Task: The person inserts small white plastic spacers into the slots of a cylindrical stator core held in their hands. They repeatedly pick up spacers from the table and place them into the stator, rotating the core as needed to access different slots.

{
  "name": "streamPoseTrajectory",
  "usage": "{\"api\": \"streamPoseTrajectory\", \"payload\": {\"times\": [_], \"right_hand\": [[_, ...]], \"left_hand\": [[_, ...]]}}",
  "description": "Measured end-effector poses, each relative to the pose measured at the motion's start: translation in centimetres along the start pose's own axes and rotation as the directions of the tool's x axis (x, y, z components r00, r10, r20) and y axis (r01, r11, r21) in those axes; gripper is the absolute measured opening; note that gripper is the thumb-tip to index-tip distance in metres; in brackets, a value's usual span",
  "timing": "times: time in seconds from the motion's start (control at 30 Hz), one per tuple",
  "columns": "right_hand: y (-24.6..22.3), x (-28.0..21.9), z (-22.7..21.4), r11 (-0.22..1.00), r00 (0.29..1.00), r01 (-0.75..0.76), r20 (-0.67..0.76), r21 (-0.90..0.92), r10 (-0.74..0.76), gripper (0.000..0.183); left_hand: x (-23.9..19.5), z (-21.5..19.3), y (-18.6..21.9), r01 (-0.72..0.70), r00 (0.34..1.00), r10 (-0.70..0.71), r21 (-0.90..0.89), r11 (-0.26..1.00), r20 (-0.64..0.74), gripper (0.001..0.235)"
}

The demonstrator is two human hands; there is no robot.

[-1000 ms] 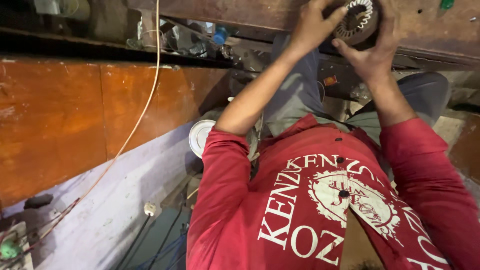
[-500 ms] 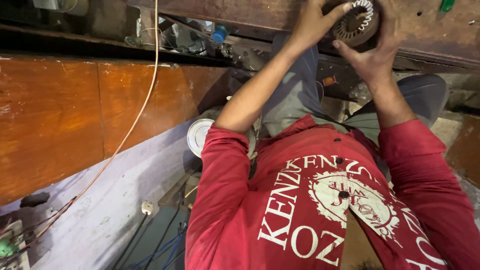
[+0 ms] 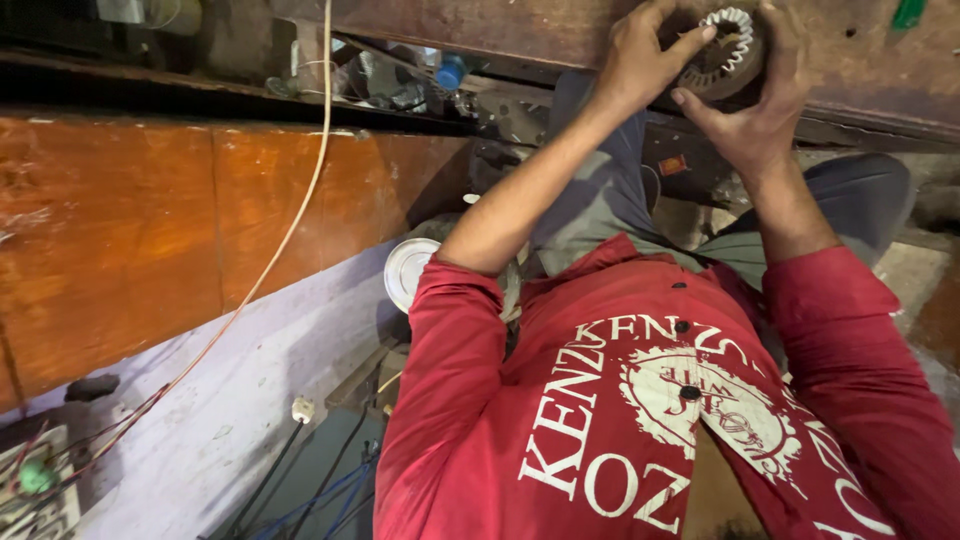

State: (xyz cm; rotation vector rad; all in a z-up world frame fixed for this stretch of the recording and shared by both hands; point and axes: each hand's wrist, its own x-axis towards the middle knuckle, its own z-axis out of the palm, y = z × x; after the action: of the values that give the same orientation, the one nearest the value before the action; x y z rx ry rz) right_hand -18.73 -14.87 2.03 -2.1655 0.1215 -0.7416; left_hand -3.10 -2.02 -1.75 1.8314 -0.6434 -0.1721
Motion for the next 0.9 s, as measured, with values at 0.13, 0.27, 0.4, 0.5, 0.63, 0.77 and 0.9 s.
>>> {"api": "streamPoseTrajectory", "payload": {"times": [0.13,0.27,0.4,0.5,0.63,0.77,0.9], "right_hand": [[1.0,-0.6,1.2,0.963,0.997,-0.075,0.038,0.259,0.068,0.093],[1.8,-2.1,1.4,0.957,0.988,-0.137,0.099,0.257,0.114,0.071],[3.3,-3.7,2.2,0.971,0.967,-0.224,0.139,0.083,0.211,0.052],[2.8,-3.1,2.1,0.975,0.979,-0.18,0.119,0.132,0.164,0.052],[-0.1,-1.4,0.2,0.974,0.988,-0.151,0.07,0.171,0.141,0.063],[-2.0,0.2,-0.4,0.999,0.997,0.051,-0.055,-0.017,-0.052,0.079],[-2.2,1.0,-0.5,0.999,0.998,-0.032,-0.047,-0.031,0.031,0.085]], "left_hand": [[0.1,0.6,-0.6,-0.103,0.994,0.107,0.199,0.975,-0.011,0.04],[0.0,1.2,-0.4,-0.112,0.993,0.12,0.278,0.954,-0.015,0.037],[-1.2,2.9,-1.4,-0.071,0.996,0.086,0.391,0.918,-0.021,0.039],[-1.3,3.1,-2.1,-0.074,0.994,0.1,0.42,0.904,-0.04,0.038],[-0.6,1.8,-1.5,-0.098,0.994,0.105,0.309,0.946,-0.007,0.044],[0.3,-0.7,0.1,-0.073,0.994,0.096,0.344,0.936,-0.05,0.085],[-0.2,-1.8,2.8,-0.066,0.998,0.066,0.044,0.997,-0.003,0.054]]}}
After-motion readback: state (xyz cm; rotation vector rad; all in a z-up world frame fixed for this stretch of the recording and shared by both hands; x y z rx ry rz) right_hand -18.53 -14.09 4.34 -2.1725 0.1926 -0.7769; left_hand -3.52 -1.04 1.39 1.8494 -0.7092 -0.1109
